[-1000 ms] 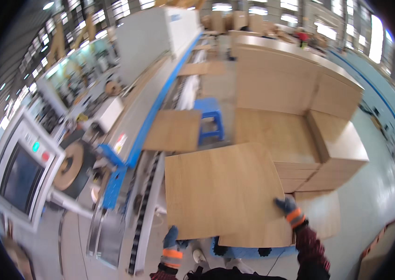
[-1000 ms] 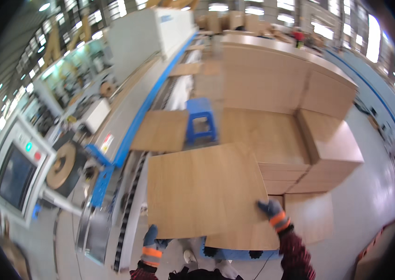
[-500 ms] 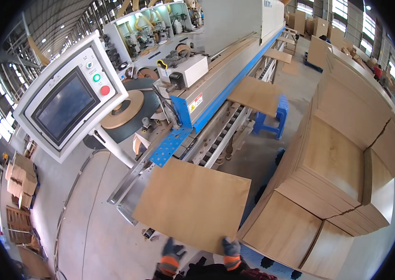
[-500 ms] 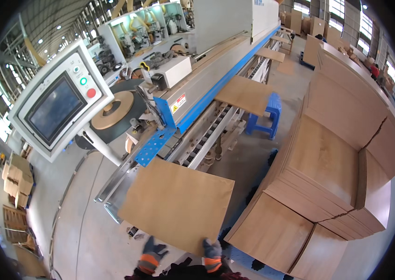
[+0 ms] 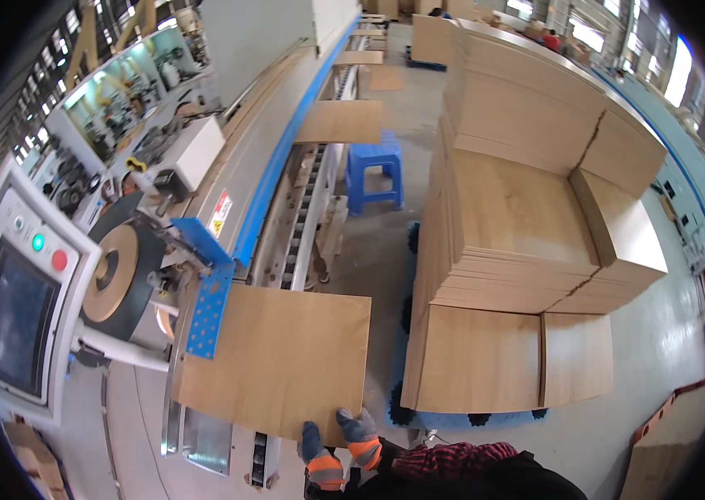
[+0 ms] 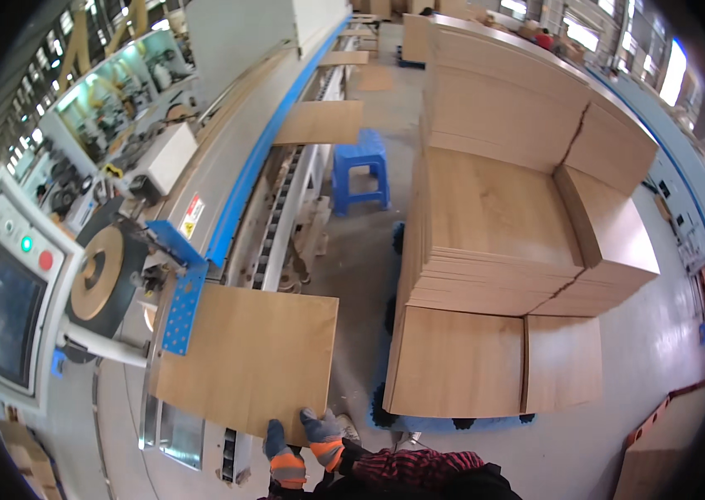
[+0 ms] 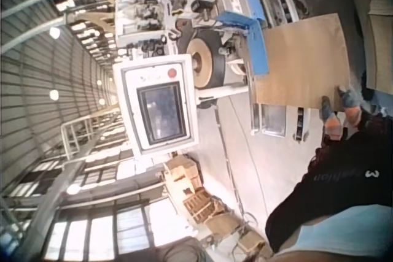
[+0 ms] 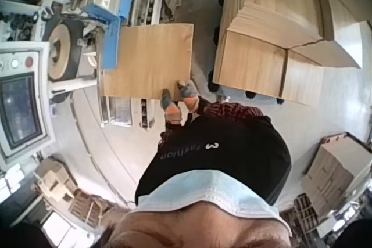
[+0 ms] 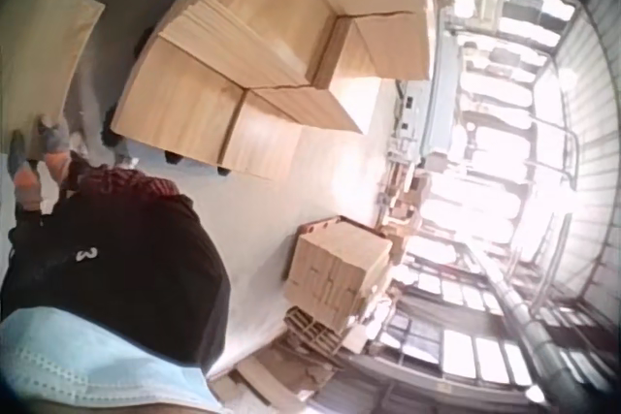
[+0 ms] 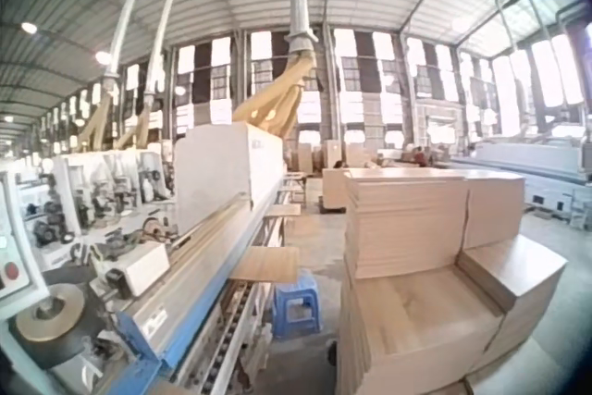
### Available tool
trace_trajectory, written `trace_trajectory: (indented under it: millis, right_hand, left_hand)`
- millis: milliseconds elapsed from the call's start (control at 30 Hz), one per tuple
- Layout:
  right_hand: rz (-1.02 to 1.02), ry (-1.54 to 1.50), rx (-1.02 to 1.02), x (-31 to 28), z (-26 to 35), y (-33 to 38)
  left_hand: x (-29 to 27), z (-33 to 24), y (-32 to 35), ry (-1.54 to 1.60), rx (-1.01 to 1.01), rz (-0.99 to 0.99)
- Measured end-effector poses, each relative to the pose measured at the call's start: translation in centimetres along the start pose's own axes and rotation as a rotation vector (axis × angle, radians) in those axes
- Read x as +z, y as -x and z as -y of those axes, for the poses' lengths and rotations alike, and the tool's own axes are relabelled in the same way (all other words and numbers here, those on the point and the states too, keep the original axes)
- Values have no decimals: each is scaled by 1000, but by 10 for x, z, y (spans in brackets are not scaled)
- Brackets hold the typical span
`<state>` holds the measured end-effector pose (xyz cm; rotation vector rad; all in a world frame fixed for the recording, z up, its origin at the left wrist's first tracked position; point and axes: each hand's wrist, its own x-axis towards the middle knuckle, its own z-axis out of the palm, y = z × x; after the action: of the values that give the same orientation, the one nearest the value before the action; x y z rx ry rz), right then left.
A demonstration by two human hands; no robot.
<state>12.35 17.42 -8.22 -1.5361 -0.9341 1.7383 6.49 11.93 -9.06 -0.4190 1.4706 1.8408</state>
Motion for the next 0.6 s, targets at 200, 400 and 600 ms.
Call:
trace_trajectory:
  millis: [200,400,600]
  right_hand:
    - [48,-155,-17,3,21,-32]
    - [24,-129,-38,11,47,-105]
    - [-91,482,-620,-58,96,-188]
  left_hand:
    - [47,-20,6,7,93,164]
    - [94,-15,-37,-46,73,235]
    - [152,6,-96,3,172,309]
